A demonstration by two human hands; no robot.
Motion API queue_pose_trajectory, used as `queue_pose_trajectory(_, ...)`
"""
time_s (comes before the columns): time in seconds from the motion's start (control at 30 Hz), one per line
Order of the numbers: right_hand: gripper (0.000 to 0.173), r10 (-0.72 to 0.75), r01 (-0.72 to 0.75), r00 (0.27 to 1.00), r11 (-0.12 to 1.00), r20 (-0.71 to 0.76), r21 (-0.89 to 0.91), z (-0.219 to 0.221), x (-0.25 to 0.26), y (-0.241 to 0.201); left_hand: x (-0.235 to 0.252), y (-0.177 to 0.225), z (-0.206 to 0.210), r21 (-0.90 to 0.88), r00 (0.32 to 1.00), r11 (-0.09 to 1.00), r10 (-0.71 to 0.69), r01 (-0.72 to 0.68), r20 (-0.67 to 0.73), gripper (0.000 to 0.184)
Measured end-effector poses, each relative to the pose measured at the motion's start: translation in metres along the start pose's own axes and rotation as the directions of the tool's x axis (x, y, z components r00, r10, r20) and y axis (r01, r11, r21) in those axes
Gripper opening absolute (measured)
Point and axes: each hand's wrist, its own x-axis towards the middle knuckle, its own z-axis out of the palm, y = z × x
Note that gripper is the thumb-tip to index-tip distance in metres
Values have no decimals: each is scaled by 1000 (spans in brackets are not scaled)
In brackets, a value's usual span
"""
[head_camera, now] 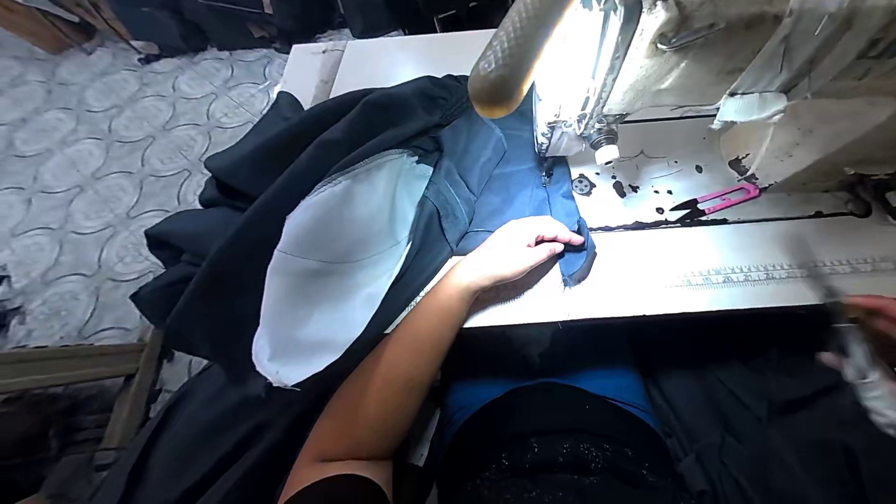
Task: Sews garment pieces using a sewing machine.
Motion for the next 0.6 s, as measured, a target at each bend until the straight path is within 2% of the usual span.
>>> queue_pose_trajectory(0.03, 66, -35, 39, 986, 999, 165, -23, 7, 12, -18, 0, 0, 0, 35, 1000, 999, 4, -5, 9, 24)
queue_pose_trajectory(0.1, 68, -44, 90, 899, 992, 435, -85, 16, 41, -41, -2, -3, 4, 124, 999, 992, 32, -32, 5, 27)
queue_pose_trajectory(0.2, 64, 105, 62, 718, 975, 688, -214, 23, 84, -73, -6, -7, 6, 174, 997, 982, 74, -73, 2, 30)
queue_pose_trajectory(0.27, 59, 196, 52, 631, 955, 750, -294, 28, 105, -97, -7, -5, 5, 162, 998, 985, 56, -58, 16, 33)
queue_pose_trajectory(0.33, 49, 244, 46, 578, 943, 779, -329, 36, 119, -116, -6, -4, 5, 153, 999, 987, 40, -42, 17, 34)
queue_pose_trajectory(0.4, 43, 217, 51, 548, 956, 808, -291, 45, 126, -125, -6, -4, 5, 146, 999, 989, 36, -39, 20, 34)
queue_pose_trajectory(0.47, 39, 120, 68, 542, 980, 832, -185, 55, 129, -122, -5, -1, 5, 149, 999, 988, 32, -35, 21, 34)
queue_pose_trajectory(0.53, 40, 47, 64, 538, 993, 842, -96, 63, 128, -118, -6, 0, 5, 152, 999, 988, 40, -42, 20, 34)
queue_pose_trajectory(0.6, 41, 42, 58, 518, 995, 855, -84, 66, 124, -115, -6, -1, 5, 158, 999, 986, 45, -48, 27, 34)
